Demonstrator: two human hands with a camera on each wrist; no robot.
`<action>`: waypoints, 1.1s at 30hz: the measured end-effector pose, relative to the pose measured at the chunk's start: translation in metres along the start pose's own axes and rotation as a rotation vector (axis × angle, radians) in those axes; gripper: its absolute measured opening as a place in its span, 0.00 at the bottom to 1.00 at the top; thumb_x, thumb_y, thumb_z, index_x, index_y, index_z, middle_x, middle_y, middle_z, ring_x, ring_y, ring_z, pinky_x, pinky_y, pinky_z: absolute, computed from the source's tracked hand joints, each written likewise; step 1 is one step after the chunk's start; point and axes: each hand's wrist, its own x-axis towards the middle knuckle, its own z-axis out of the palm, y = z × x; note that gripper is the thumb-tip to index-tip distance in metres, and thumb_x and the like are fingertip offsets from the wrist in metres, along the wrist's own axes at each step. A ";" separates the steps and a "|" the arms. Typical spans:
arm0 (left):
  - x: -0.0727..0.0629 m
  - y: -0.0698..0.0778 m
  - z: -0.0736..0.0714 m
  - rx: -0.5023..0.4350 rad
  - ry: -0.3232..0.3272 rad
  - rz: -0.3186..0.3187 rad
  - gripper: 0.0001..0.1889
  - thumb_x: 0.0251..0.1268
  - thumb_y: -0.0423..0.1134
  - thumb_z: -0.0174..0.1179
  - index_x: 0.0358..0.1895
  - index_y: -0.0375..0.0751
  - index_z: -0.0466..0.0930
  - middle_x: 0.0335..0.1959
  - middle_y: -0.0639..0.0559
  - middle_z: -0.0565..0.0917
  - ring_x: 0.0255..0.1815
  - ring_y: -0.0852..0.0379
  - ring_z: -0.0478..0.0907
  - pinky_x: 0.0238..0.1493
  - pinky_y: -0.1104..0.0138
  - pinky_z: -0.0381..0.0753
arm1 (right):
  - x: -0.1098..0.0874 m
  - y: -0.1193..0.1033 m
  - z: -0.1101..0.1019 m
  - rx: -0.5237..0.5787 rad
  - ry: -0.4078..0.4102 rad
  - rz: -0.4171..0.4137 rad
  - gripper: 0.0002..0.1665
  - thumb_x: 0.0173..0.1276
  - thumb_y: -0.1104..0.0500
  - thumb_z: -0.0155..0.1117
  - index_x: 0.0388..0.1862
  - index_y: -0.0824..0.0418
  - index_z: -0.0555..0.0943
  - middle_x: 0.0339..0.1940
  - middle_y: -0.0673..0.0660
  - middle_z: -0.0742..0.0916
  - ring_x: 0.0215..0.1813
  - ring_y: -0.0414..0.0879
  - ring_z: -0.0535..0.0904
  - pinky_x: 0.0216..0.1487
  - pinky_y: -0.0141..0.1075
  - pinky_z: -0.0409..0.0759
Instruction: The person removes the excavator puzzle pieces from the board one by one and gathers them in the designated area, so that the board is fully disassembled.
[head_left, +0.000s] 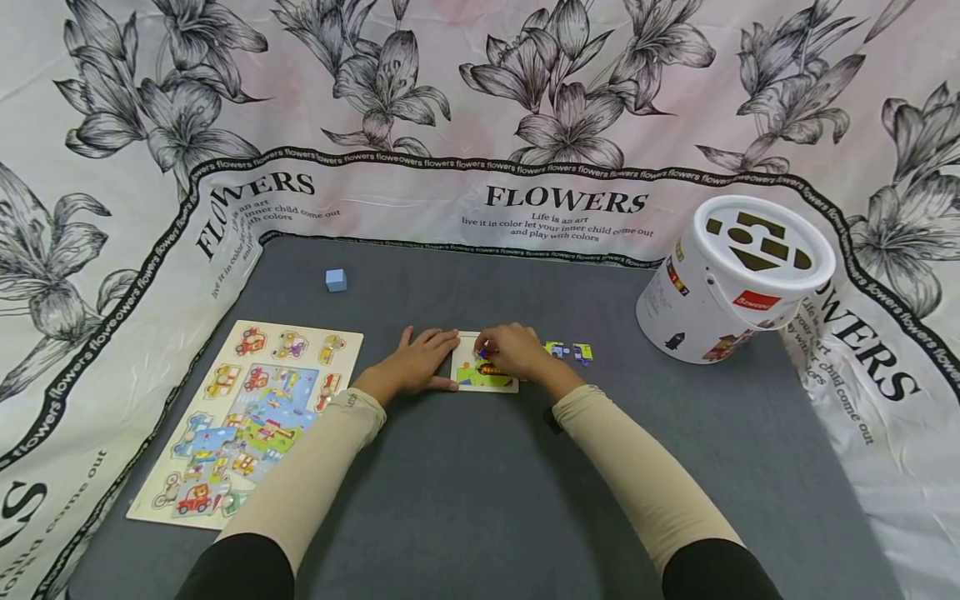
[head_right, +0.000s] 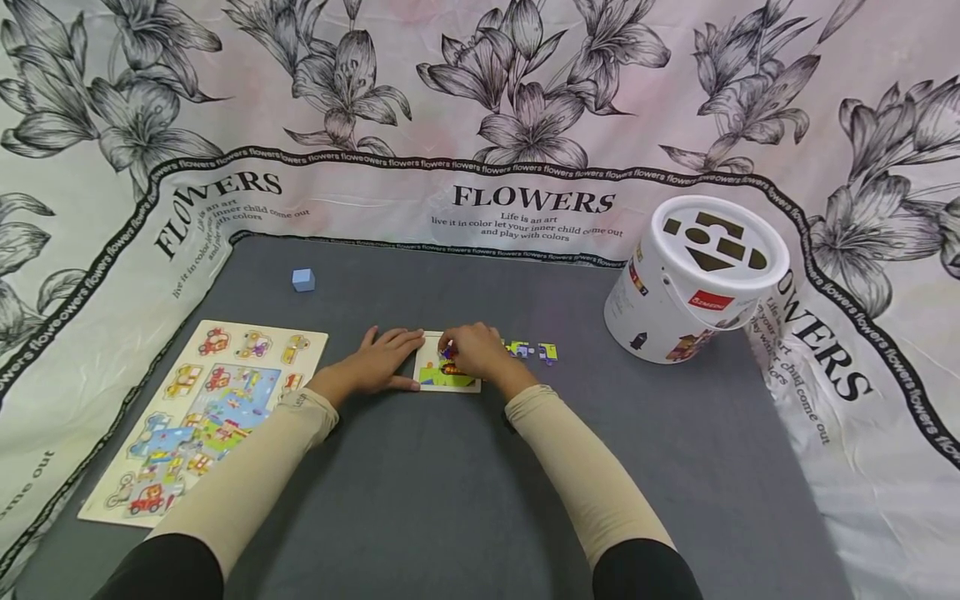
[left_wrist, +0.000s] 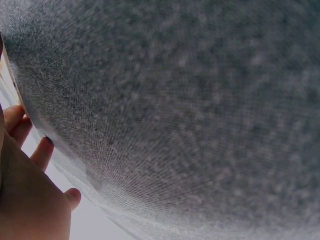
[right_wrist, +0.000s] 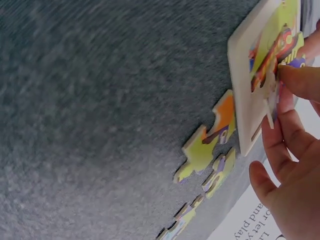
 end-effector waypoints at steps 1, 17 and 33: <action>0.000 0.000 0.000 0.001 0.002 0.000 0.43 0.63 0.62 0.58 0.76 0.43 0.56 0.78 0.49 0.55 0.77 0.46 0.50 0.71 0.35 0.39 | 0.001 0.000 0.000 -0.007 -0.001 0.007 0.13 0.66 0.63 0.60 0.46 0.52 0.85 0.47 0.56 0.88 0.49 0.52 0.82 0.51 0.54 0.73; -0.002 0.002 -0.004 -0.007 0.010 0.008 0.43 0.63 0.61 0.59 0.76 0.41 0.56 0.78 0.48 0.56 0.77 0.45 0.51 0.70 0.35 0.41 | 0.001 0.006 0.004 -0.021 0.014 0.052 0.11 0.62 0.64 0.61 0.41 0.50 0.80 0.43 0.49 0.88 0.45 0.48 0.80 0.51 0.51 0.72; -0.001 0.001 -0.001 -0.008 0.006 0.005 0.44 0.63 0.62 0.58 0.76 0.42 0.56 0.78 0.48 0.55 0.78 0.45 0.50 0.71 0.35 0.39 | 0.001 0.006 0.005 -0.024 0.034 0.047 0.16 0.62 0.66 0.60 0.45 0.50 0.85 0.45 0.52 0.88 0.46 0.50 0.80 0.48 0.49 0.73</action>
